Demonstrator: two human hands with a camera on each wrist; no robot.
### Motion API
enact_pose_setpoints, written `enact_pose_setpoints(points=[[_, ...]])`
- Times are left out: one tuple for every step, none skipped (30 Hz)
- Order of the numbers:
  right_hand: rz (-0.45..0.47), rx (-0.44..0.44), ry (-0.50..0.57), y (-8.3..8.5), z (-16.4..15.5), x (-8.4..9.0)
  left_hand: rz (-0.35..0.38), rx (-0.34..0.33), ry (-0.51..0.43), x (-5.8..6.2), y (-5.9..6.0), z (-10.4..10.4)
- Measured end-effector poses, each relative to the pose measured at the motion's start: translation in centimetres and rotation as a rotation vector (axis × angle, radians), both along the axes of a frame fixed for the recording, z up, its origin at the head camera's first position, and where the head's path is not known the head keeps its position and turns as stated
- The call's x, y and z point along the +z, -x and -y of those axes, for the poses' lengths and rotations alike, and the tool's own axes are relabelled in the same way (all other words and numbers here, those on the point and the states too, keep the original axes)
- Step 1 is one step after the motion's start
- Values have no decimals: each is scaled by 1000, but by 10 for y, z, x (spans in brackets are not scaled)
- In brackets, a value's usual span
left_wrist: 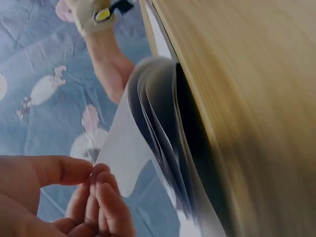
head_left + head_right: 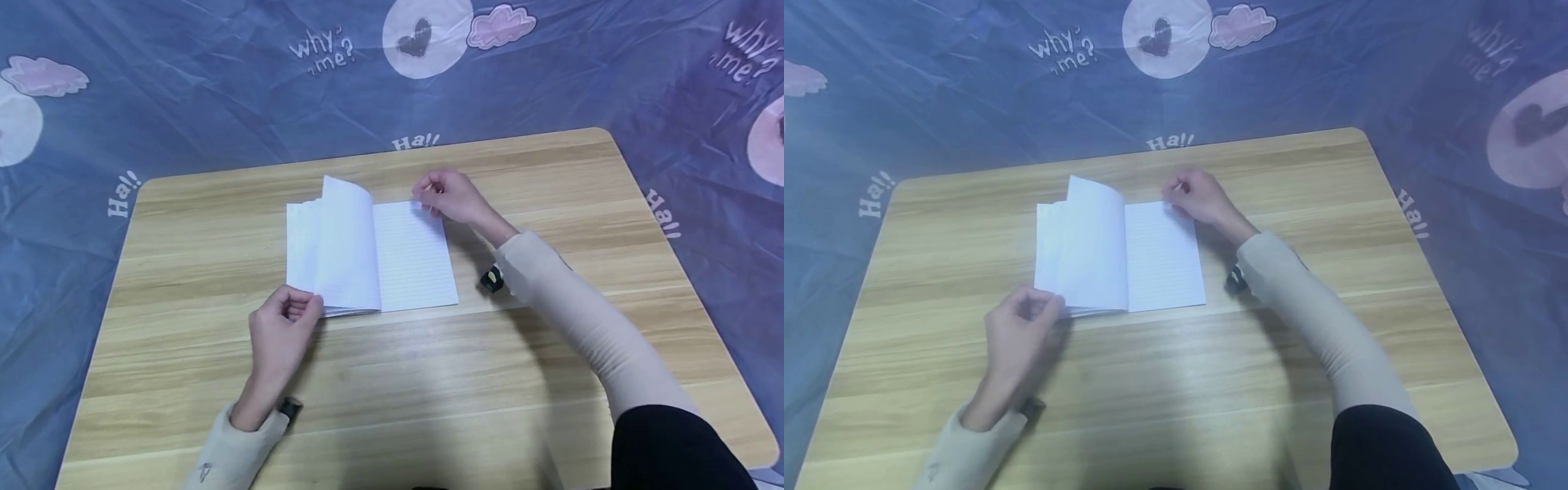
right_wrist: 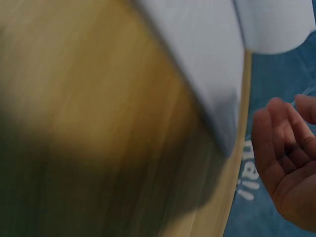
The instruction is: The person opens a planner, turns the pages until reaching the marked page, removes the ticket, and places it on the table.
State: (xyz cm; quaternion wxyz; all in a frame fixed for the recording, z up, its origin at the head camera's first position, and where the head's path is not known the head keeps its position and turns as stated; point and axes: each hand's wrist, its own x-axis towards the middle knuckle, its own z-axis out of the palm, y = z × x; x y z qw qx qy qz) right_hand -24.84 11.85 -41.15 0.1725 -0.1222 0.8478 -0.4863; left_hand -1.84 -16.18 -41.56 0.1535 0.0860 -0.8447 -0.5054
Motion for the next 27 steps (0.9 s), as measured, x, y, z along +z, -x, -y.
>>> enact_pose_setpoints(points=[[-48, 14, -61, 0, -2, -2, 46, 14, 27, 0, -1, 3], [-87, 25, -113, 1, -4, -3, 89, 23, 56, 0, -1, 6], [-120, 35, -159, 1, -5, -4, 133, 28, 83, 0, -1, 8], [-148, 42, -198, 1, -6, -5, 177, 30, 110, 0, 0, 10], [-172, 49, -232, 2, -8, -7, 220, 28, 135, 0, 0, 12], [-188, 52, -257, 2, -8, -7, 260, 22, 152, 0, 1, 14], [-199, 57, -279, 2, -9, -8, 297, 14, 166, 0, 1, 15], [-204, 62, -292, 3, -10, -10, 332, 5, 181, -1, 2, 17], [-210, 67, -304, 3, -11, -11, 366, -4, 197, -2, 3, 18], [-216, 69, -316, 4, -12, -12, 394, -13, 212, -3, 4, 20], [-222, 72, -329, 4, -13, -12, 416, -23, 226, -4, 4, 21], [-226, 75, -340, 5, -13, -13, 435, -35, 238, -4, 5, 22], [-232, 77, -353, 5, -14, -14, 452, -47, 252, -5, 6, 24], [-238, 76, -364, 5, -15, -15, 467, -61, 267, -5, 6, 25], [-243, 77, -376, 6, -15, -16, 482, -74, 280, -6, 7, 26], [-248, 80, -391, 6, -16, -16, 495, -86, 293, -6, 8, 27], [-253, 84, -402, 6, -16, -17, 510, -98, 305, -6, 9, 28], [-261, 88, -411, 6, -17, -18, 522, -110, 318, -7, 10, 29], [-270, 93, -420, 6, -17, -19, 535, -120, 333, -7, 10, 30], [-279, 98, -427, 6, -17, -19, 550, -127, 346, -8, 11, 30], [-291, 103, -434, 6, -17, -20, 565, -132, 361, -8, 12, 31], [-302, 107, -438, 6, -17, -21, 579, -137, 375, -8, 13, 31], [-316, 109, -439, 5, -17, -21, 594, -142, 384, -8, 14, 32], [-330, 111, -438, 5, -17, -22, 608, -147, 393, -8, 15, 33], [-344, 112, -438, 5, -17, -22, 623, -150, 401, -8, 15, 33], [-359, 113, -438, 5, -17, -23, 636, -152, 407, -8, 16, 33], [-374, 115, -442, 4, -17, -23, 646, -154, 412, -8, 17, 34]])
